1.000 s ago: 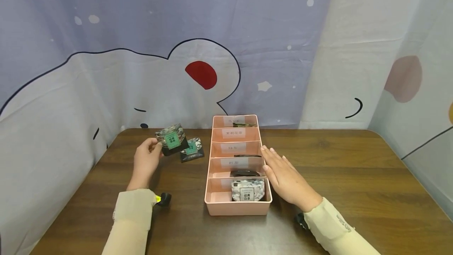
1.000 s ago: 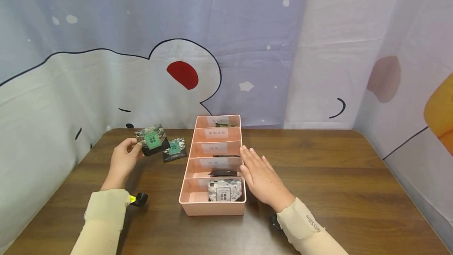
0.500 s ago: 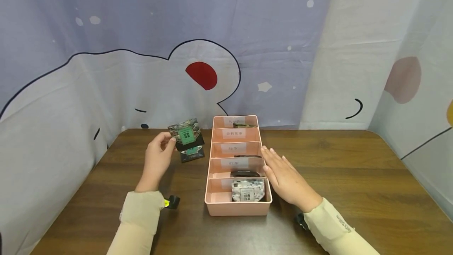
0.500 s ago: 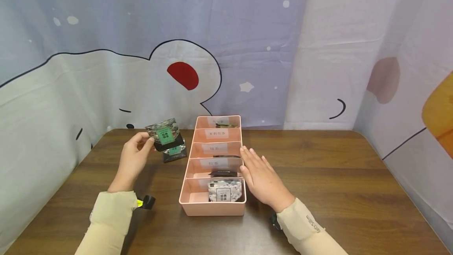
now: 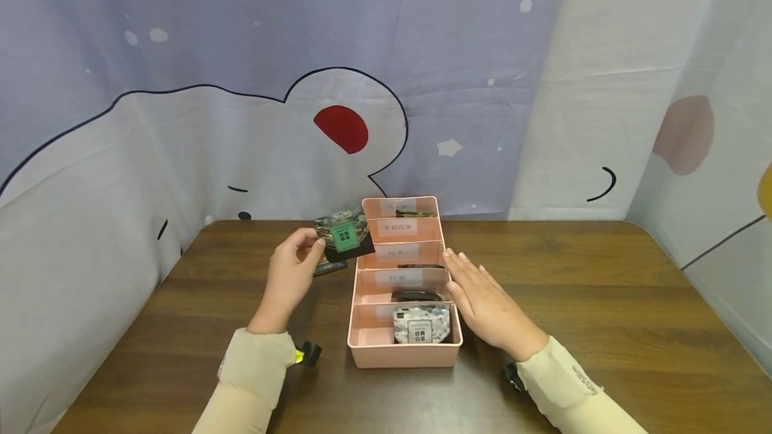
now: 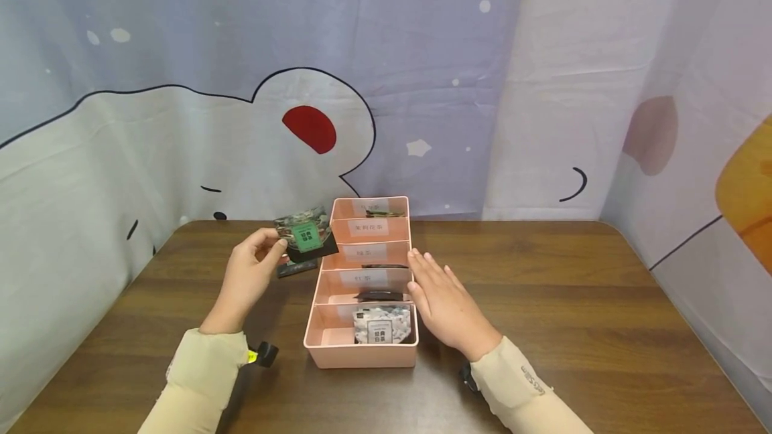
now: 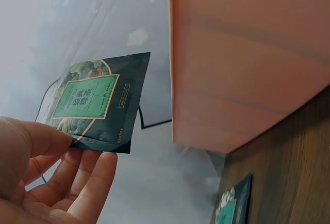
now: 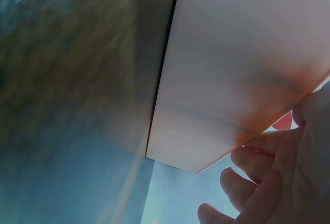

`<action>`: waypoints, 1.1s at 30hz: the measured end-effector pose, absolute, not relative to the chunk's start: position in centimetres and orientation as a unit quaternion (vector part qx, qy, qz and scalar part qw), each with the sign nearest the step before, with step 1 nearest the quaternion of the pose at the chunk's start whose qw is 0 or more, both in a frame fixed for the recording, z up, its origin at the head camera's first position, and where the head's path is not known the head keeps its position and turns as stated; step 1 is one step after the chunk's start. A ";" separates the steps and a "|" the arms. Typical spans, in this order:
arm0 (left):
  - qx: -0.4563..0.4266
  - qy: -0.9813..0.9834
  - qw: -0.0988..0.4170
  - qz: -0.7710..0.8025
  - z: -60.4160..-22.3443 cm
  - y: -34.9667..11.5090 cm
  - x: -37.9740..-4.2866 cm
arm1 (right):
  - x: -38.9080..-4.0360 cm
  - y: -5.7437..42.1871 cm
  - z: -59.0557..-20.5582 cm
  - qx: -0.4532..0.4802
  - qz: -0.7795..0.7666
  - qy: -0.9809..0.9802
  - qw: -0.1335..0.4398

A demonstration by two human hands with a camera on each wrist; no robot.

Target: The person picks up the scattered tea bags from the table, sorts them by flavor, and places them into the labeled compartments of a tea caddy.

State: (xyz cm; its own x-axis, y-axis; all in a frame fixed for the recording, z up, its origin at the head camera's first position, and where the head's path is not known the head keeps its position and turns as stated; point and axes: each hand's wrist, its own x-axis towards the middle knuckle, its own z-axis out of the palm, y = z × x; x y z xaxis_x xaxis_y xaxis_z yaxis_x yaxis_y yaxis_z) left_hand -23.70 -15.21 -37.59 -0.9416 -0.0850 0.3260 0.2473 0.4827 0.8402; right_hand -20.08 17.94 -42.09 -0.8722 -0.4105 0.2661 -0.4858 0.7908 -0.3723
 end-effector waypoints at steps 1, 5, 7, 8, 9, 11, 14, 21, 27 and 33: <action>-0.050 -0.844 0.163 -0.508 -37.6 -15.1 -23.7 | -20.1 17.9 -42.1 0.238 0.220 -0.942 0.086; -0.059 -0.835 0.160 -0.523 -37.5 -14.4 -23.6 | -20.0 17.9 -42.2 0.240 0.223 -0.941 0.085; -0.065 -0.832 0.157 -0.529 -37.4 -14.0 -23.6 | -20.0 17.9 -42.2 0.240 0.224 -0.941 0.085; -0.067 -0.830 0.155 -0.531 -37.3 -13.8 -23.6 | -20.0 17.9 -42.2 0.240 0.224 -0.941 0.084; -0.069 -0.831 0.153 -0.531 -37.2 -13.6 -23.6 | -20.0 18.0 -42.3 0.240 0.224 -0.941 0.084; -0.074 -0.833 0.149 -0.528 -36.9 -13.2 -23.6 | -20.0 18.0 -42.3 0.240 0.224 -0.941 0.084; -0.085 -0.839 0.139 -0.519 -36.4 -12.5 -23.7 | -20.0 18.1 -42.3 0.240 0.221 -0.942 0.085; -0.117 -0.853 0.127 -0.493 -35.6 -10.9 -24.4 | -20.0 18.1 -42.2 0.239 0.218 -0.942 0.086; -0.135 -0.865 0.110 -0.471 -35.3 -10.1 -24.9 | -20.1 18.0 -42.3 0.239 0.225 -0.941 0.085; -0.151 -0.875 0.065 -0.455 -35.0 -9.6 -25.2 | -20.1 18.0 -42.2 0.241 0.221 -0.941 0.087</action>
State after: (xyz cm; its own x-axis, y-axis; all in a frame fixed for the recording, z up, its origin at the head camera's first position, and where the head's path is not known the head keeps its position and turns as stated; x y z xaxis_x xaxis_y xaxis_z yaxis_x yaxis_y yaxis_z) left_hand -25.22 -9.61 -35.01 -0.9458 0.2052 0.2517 0.3239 0.5409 0.7762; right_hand -20.14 17.99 -42.22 -0.8683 -0.4159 0.2702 -0.4927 0.7855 -0.3744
